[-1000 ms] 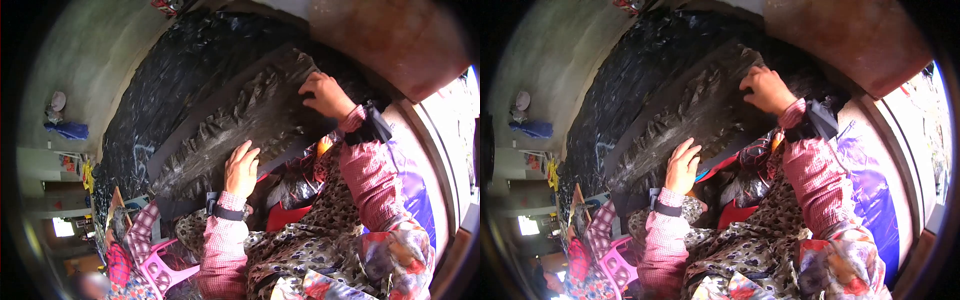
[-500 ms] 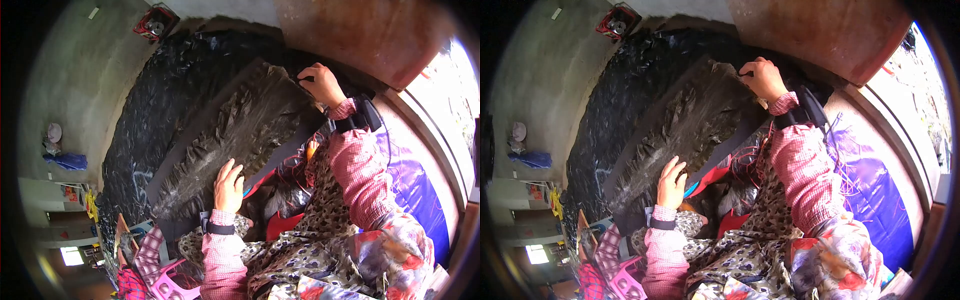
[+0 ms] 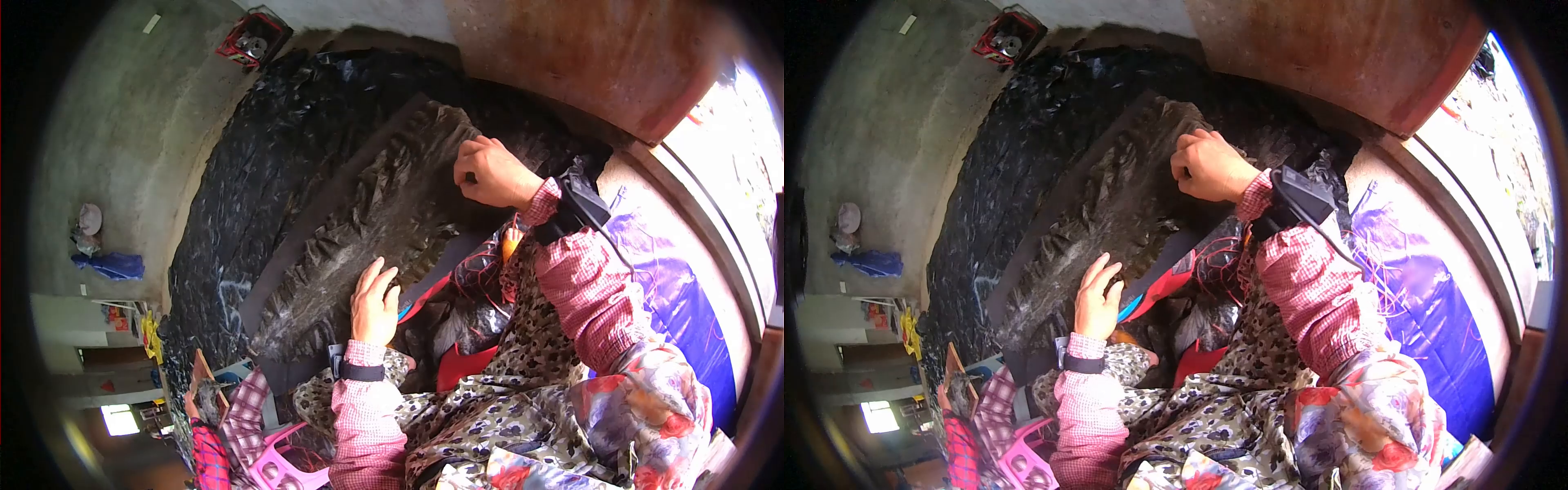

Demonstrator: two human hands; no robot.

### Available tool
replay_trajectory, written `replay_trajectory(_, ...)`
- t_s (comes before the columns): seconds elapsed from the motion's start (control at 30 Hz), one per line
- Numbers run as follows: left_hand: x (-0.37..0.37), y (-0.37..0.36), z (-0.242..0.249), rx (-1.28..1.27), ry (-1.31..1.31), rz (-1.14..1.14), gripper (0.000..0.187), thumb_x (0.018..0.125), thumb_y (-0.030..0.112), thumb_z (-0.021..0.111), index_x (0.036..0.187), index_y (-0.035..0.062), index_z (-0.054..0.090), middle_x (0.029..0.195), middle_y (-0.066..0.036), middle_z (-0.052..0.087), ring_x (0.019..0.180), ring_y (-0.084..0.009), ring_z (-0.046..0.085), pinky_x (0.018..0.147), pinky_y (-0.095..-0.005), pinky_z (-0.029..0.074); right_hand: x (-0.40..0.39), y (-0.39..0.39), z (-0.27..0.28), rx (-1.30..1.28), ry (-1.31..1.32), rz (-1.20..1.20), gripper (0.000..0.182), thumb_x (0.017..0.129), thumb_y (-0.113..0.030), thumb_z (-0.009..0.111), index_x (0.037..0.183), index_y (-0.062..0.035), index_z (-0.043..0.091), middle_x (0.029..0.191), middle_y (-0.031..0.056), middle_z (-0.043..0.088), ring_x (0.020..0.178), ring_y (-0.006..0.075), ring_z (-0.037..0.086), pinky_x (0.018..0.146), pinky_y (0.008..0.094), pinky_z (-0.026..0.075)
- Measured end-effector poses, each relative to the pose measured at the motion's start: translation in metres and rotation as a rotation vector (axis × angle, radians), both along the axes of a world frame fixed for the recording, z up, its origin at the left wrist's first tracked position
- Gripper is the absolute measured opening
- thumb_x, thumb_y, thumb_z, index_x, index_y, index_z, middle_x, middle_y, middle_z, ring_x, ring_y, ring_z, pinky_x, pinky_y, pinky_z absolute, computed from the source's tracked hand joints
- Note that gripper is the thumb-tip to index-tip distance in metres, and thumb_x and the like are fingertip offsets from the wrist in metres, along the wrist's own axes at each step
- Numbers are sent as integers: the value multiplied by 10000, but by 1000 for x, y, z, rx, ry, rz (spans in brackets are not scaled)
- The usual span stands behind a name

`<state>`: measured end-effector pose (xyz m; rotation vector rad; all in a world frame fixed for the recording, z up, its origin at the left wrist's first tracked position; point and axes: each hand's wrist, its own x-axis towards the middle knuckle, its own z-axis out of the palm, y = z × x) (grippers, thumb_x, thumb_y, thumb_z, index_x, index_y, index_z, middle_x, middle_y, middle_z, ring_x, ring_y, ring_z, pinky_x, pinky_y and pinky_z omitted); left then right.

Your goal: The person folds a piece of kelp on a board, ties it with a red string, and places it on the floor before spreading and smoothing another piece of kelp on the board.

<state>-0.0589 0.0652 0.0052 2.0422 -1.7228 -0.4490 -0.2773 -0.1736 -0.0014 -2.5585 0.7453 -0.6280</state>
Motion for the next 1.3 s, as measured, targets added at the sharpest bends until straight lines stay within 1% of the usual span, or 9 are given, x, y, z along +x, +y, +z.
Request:
replay_trajectory(0.33,0,-2,-1,8,-9,5,310,850,66,616,1159,44,626,1359,-149,513,1259,-320,481,1058,-381,374,9,11,-3,13,22,71,153,717,-166,665,860,-130,709,947,93,578,1013,280,525,891,390,415)
replay_trajectory(0.5,1,-2,0,10,-1,10,314,847,59,619,1160,46,626,1360,-150,511,1255,-316,485,1054,-380,378,8,11,-3,36,-159,105,104,717,-139,670,805,-87,688,896,85,590,947,284,553,866,386,441)
replay_trajectory(0.6,1,-3,-3,-14,17,14,308,832,87,618,1135,37,639,1339,-157,521,1238,-329,485,1047,-404,377,2,17,1,-43,12,85,106,726,-155,675,799,-80,688,869,92,601,902,292,578,823,385,470)
replay_trajectory(0.73,1,-2,-2,-9,25,18,305,839,94,613,1137,37,637,1342,-154,520,1242,-325,482,1051,-403,372,-16,8,14,192,128,-78,157,751,-204,694,785,-51,683,797,116,636,776,315,623,691,383,511)
replay_trajectory(0.87,0,-1,-2,-6,35,24,304,844,96,607,1141,34,633,1350,-155,514,1241,-332,483,1049,-402,373,-45,-26,4,72,-186,-359,160,777,-144,683,849,-1,684,801,151,627,753,302,639,681,369,517)
replay_trajectory(0.9,0,-1,-2,-11,34,23,305,844,94,606,1142,32,631,1352,-158,512,1241,-336,482,1049,-403,375,-50,-28,7,161,-213,-408,161,786,-116,675,881,15,684,825,164,632,770,289,654,688,359,519)
replay_trajectory(1.0,1,-1,-3,-19,40,10,309,844,92,608,1146,27,627,1353,-170,509,1238,-345,484,1046,-405,378,-54,-42,-8,321,-243,-350,167,796,-109,665,910,11,685,865,154,650,799,273,662,714,339,525)
replay_trajectory(1.17,1,0,-1,-7,34,-2,311,846,89,609,1149,22,623,1348,-186,509,1236,-353,487,1048,-408,380,-16,-79,-28,241,-257,-321,231,792,-203,670,919,-13,703,838,153,692,783,288,672,723,359,525)
replay_trajectory(1.3,-2,-2,4,9,34,8,305,851,97,611,1147,25,630,1345,-186,512,1237,-349,489,1045,-405,382,13,-115,-53,392,-437,-280,244,824,-227,678,933,-10,704,837,142,696,778,228,664,732,332,513)
